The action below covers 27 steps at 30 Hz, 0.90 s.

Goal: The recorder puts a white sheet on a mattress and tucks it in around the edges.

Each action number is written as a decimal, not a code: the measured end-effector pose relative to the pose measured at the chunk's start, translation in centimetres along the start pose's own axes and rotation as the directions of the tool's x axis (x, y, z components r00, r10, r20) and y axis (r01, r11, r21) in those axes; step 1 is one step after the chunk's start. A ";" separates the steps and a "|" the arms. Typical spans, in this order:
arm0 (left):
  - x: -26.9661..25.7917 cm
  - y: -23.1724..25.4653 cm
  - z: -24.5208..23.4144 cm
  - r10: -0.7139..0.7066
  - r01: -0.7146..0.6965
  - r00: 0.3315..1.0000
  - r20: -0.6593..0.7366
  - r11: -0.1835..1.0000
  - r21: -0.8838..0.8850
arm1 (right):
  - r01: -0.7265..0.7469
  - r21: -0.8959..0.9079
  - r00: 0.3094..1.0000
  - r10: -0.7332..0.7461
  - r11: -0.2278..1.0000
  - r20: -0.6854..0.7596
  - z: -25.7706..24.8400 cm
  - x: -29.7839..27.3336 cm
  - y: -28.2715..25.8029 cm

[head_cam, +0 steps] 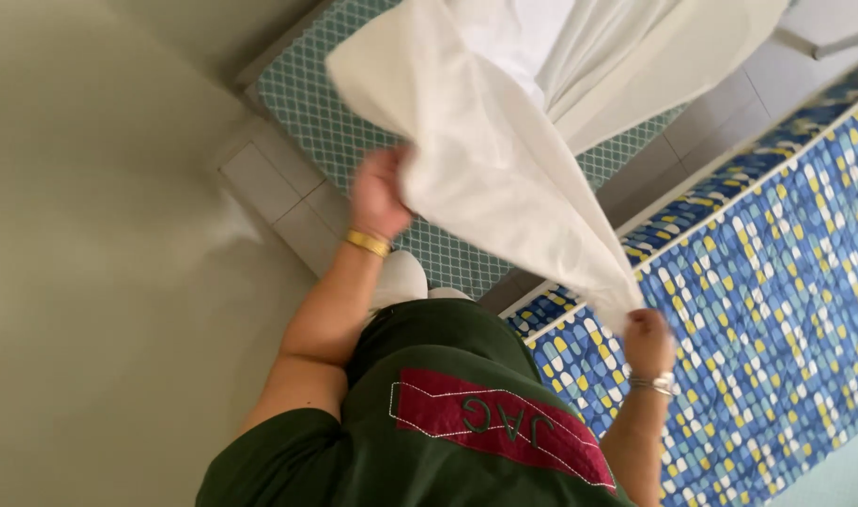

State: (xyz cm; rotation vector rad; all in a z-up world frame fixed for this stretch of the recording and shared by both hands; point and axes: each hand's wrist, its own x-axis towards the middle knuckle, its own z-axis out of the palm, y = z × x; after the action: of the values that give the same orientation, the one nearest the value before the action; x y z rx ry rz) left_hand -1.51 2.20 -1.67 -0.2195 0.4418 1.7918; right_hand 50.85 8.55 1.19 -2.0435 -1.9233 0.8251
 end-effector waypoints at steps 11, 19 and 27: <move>-1.9 4.7 -10.6 -0.183 -0.154 0.982 0.045 -0.640 0.753 | 0.551 -0.176 0.817 -0.485 0.816 0.312 8.9 1.9 -18.0; -2.2 23.8 -8.7 0.339 0.445 0.894 -0.292 -0.605 0.660 | 0.638 0.040 0.684 -0.591 0.769 0.427 17.2 0.0 -29.9; 5.4 10.6 -0.4 0.098 -0.265 0.951 0.292 -0.220 0.939 | 0.116 0.633 0.842 -0.414 0.765 0.347 22.3 3.4 -34.8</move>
State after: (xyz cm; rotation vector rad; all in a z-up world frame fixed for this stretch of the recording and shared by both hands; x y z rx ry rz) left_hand -13.12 4.59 -2.12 1.2217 1.7999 1.1103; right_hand 9.47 11.22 0.02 -1.2161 -1.7749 1.7047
